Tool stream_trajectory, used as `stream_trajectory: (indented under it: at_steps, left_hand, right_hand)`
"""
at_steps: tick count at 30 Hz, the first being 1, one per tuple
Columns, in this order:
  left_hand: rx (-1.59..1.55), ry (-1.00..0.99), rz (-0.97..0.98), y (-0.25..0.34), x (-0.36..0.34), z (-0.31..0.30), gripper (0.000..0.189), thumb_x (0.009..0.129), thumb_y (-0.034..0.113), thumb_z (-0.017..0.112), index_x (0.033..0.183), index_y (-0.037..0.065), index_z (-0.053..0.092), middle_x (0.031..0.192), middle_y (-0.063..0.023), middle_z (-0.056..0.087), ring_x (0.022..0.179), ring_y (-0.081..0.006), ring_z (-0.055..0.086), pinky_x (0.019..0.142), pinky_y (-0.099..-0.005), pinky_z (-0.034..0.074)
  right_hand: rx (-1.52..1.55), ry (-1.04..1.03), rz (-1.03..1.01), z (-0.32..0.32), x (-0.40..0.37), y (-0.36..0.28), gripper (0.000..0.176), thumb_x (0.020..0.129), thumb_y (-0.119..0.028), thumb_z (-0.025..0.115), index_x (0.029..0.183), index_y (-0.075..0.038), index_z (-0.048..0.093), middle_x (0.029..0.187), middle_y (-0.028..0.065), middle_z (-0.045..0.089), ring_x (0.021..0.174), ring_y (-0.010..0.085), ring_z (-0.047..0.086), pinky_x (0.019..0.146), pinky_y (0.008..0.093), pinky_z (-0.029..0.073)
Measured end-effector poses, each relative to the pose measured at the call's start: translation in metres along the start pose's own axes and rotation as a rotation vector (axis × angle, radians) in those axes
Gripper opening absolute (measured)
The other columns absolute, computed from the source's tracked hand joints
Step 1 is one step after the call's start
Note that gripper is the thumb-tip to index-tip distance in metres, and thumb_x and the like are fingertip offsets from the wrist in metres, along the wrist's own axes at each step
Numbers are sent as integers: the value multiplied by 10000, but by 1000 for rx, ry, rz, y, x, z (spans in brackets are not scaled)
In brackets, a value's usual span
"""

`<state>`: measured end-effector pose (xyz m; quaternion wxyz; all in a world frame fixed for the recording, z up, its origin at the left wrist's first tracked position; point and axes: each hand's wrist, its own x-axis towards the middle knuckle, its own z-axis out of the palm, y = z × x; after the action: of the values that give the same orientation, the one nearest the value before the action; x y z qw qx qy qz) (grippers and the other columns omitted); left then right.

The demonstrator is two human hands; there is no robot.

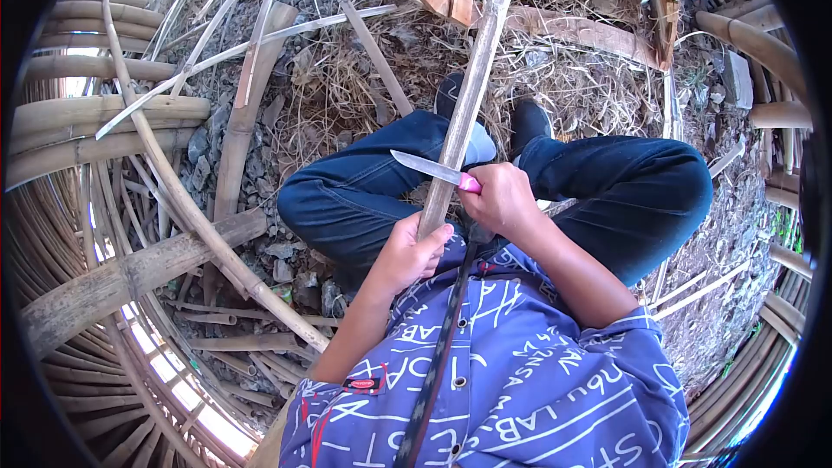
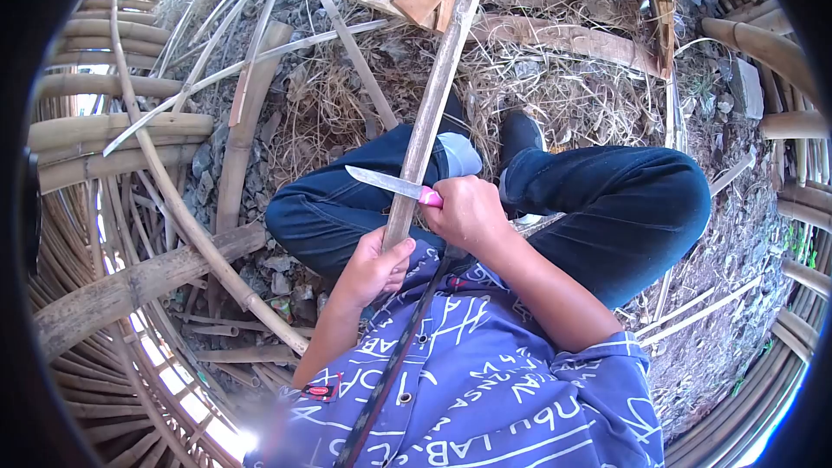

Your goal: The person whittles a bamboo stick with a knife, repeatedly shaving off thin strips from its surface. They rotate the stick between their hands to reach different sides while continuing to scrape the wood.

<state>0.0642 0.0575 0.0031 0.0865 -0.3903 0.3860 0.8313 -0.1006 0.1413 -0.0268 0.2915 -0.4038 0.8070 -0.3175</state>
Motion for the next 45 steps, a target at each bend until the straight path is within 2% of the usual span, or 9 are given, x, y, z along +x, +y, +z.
stream_trajectory:
  at_steps: [7,26,35,38,39,41,42,43,45]
  left_hand:
    - [51,108,49,2,0,14,175,951,201,525,836,100,440,552,81,331,416,2,287,348,-185,212]
    - [-29,154,90,14,-3,13,232,958,250,517,798,100,443,548,75,328,403,1,255,353,-183,175]
    - [-47,171,99,21,2,15,236,958,265,516,800,106,441,547,76,321,399,-2,254,353,-177,188]
    - [-97,114,102,22,-3,12,228,958,261,515,804,110,441,545,74,322,398,-7,257,352,-180,195]
    - [-98,118,101,14,-10,16,228,958,261,515,804,110,441,545,74,322,398,-7,257,352,-180,195]
    - [2,214,-46,-1,-28,24,226,956,259,518,806,108,442,539,68,331,397,-13,263,349,-185,205]
    - [-100,105,-64,-11,-29,14,222,952,262,524,818,100,453,535,59,345,397,-19,270,346,-189,212]
    - [-109,118,-74,-8,-30,13,222,952,262,524,818,100,453,535,59,345,397,-19,270,346,-189,212]
    - [-122,114,-48,0,-26,16,208,952,255,526,836,92,466,530,56,343,398,-19,272,347,-188,214]
  right_hand:
    - [-184,146,-183,3,10,12,275,783,-250,612,596,-51,639,554,189,582,534,357,608,535,446,499]
    - [-207,251,-314,7,42,10,154,722,-220,639,656,-83,664,564,137,598,537,313,615,513,416,493]
    - [-227,283,-344,4,62,12,196,734,-259,642,624,-99,622,532,125,578,493,328,589,467,420,479]
    - [-324,313,-210,-3,74,25,162,758,-256,615,720,-109,672,644,134,632,626,327,636,570,421,512]
    - [-347,152,242,-20,99,52,180,775,-246,592,803,-102,696,722,146,657,697,329,648,621,420,521]
    - [-261,480,268,-85,104,83,257,818,-257,554,757,-45,686,743,215,640,695,356,640,638,455,505]
    - [-362,552,199,-99,100,76,293,831,-268,548,711,-33,674,703,232,621,682,376,630,635,473,494]
    - [-372,565,100,-105,94,68,318,844,-281,540,702,-24,664,677,240,609,686,397,622,637,475,490]
    - [-279,523,134,-113,85,42,329,853,-284,531,707,-15,654,690,254,603,707,420,614,648,478,484]
